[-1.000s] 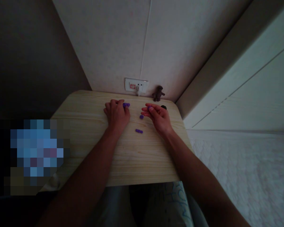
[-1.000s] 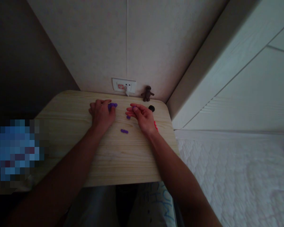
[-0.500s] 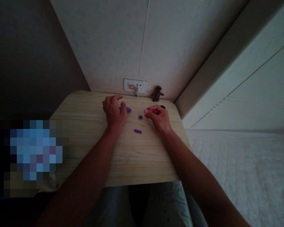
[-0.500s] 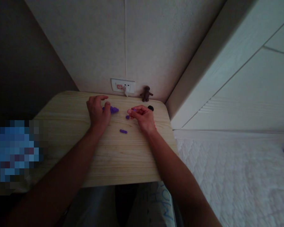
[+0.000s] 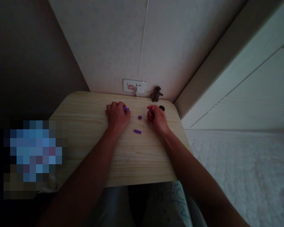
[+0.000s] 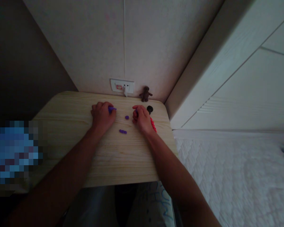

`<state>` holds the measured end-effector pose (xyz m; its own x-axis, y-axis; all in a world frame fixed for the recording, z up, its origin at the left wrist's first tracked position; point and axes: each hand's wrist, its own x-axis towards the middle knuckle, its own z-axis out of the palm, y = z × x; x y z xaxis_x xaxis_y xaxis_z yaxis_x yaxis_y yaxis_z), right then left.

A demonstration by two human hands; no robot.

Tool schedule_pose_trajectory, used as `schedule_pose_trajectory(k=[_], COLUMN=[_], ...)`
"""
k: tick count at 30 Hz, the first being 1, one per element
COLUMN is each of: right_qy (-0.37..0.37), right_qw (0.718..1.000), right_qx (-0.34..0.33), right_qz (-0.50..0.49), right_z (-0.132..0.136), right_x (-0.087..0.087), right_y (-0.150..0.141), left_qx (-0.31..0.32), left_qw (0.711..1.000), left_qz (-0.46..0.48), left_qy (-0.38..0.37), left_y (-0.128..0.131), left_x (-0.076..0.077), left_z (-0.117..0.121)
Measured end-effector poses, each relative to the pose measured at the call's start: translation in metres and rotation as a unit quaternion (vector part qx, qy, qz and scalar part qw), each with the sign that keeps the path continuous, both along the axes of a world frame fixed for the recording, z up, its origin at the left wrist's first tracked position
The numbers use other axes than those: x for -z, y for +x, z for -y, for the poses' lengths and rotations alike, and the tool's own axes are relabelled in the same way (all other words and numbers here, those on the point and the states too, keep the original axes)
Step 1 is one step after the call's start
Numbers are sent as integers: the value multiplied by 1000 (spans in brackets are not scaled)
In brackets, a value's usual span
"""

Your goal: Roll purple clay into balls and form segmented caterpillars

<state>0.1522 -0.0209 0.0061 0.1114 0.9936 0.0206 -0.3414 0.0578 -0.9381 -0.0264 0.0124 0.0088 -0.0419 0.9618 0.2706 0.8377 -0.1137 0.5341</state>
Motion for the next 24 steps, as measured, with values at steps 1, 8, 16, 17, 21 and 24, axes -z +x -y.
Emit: schedule_pose_trajectory(k=[1, 8, 16, 17, 21, 24], right_qy=[2, 9, 10, 8, -5, -3], right_qw=[1000, 1000, 998, 997, 992, 989], right_qx=[-9, -24, -60, -70, -101, -111], right_qz=[-3, 7, -34, -41, -74, -94], right_z=[0, 2, 2, 2, 3, 2], right_x=[-1, -3, -2, -3, -5, -5], right_y=[0, 2, 6, 5, 4, 5], left_qx=[-3, -22, -15, -16, -17, 14], left_qw=[1000, 999, 1000, 999, 994, 988], left_qz=[-2, -25, 5, 17, 52, 85], left_qy=[5, 14, 21, 36, 96, 131], left_y=[0, -2, -2, -1, 0, 1], left_x=[-1, -9, -8, -9, -14, -16], left_z=[0, 4, 7, 8, 12, 14])
